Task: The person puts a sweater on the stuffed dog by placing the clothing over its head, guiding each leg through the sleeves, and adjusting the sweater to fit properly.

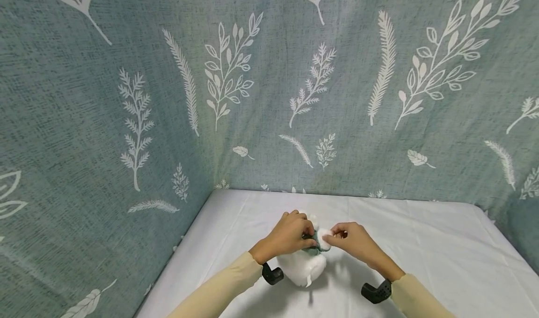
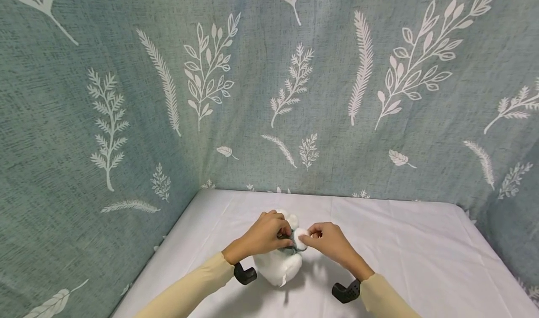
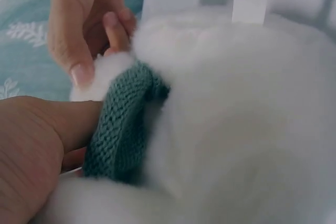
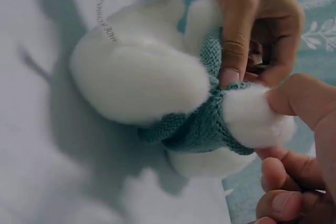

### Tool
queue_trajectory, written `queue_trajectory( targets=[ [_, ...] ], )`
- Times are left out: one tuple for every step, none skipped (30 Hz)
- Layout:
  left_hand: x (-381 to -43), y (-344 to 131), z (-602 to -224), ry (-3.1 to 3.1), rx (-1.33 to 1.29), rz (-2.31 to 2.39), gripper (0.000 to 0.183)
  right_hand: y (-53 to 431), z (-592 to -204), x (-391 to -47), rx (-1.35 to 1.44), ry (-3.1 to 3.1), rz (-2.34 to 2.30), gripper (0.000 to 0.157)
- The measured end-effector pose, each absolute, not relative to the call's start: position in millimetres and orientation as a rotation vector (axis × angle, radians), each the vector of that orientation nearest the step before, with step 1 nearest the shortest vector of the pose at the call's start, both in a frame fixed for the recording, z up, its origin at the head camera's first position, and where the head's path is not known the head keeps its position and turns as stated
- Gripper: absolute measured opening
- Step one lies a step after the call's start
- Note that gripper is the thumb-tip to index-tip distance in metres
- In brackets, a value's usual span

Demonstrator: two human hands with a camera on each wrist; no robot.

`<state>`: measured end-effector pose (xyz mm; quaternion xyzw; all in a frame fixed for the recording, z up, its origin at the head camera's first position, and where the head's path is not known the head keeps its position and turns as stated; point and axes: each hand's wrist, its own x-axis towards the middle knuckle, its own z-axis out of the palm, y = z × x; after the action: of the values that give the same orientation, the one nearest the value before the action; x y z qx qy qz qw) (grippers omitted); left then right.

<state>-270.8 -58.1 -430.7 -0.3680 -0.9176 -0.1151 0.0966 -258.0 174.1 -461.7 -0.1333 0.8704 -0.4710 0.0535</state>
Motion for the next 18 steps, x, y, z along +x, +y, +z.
queue_trajectory(
  targets=[
    [-270.9,-57.0,-431.5,-2.715,-1.086,-0.325,0.016,174.2,-461.7,-257.2,-0.425,2.663,-1.416,0.030],
    [-270.9,-56.0,-432.2,-2.708,-1.083,-0.306,0.014,174.5,-461.7,-256.4,-0.449,2.680,-1.398,0.031],
    [-270.5,-55.2,-432.7,-2.705,-1.081,-0.288,0.013,174.6,-461.9,-255.8,-0.470,2.694,-1.380,0.030],
    [-270.1,-54.7,-433.1,-2.704,-1.078,-0.273,0.012,174.5,-461.9,-255.4,-0.492,2.705,-1.361,0.030],
    [-270.0,-54.4,-433.7,-2.700,-1.075,-0.258,0.011,174.3,-462.3,-255.2,-0.505,2.716,-1.345,0.029],
    [-269.9,-54.0,-434.3,-2.701,-1.070,-0.241,0.010,174.0,-462.6,-255.0,-0.512,2.721,-1.339,0.028],
    [-269.8,-53.8,-434.6,-2.699,-1.067,-0.222,0.009,173.7,-462.9,-254.9,-0.508,2.721,-1.342,0.026],
    [-269.7,-53.9,-434.6,-2.696,-1.065,-0.206,0.008,173.3,-463.0,-254.8,-0.502,2.720,-1.352,0.024],
    [-269.8,-54.2,-434.7,-2.697,-1.062,-0.187,0.008,172.9,-463.1,-254.8,-0.485,2.714,-1.363,0.023],
    [-270.0,-54.8,-434.7,-2.697,-1.057,-0.175,0.008,172.7,-463.2,-254.8,-0.470,2.707,-1.375,0.022],
    [-270.3,-55.7,-434.6,-2.700,-1.052,-0.164,0.008,172.7,-463.4,-255.0,-0.449,2.697,-1.388,0.021],
    [-270.4,-56.8,-434.3,-2.706,-1.048,-0.156,0.010,173.0,-463.2,-254.8,-0.433,2.682,-1.400,0.021],
    [-270.4,-58.1,-433.9,-2.709,-1.042,-0.149,0.013,173.4,-463.2,-254.8,-0.412,2.670,-1.406,0.020],
    [-270.6,-59.6,-433.6,-2.715,-1.038,-0.150,0.015,174.1,-463.2,-254.7,-0.394,2.663,-1.408,0.020],
    [-270.6,-61.1,-433.3,-2.721,-1.034,-0.152,0.018,174.8,-463.4,-254.7,-0.375,2.653,-1.408,0.020],
    [-270.4,-62.4,-432.9,-2.728,-1.032,-0.165,0.019,175.6,-463.4,-254.6,-0.360,2.643,-1.409,0.020],
    [-270.2,-63.6,-432.3,-2.730,-1.036,-0.175,0.021,176.4,-463.4,-254.3,-0.343,2.636,-1.407,0.020],
    [-270.1,-64.5,-432.4,-2.731,-1.040,-0.184,0.021,177.0,-463.3,-253.9,-0.328,2.629,-1.406,0.020]
  ],
)
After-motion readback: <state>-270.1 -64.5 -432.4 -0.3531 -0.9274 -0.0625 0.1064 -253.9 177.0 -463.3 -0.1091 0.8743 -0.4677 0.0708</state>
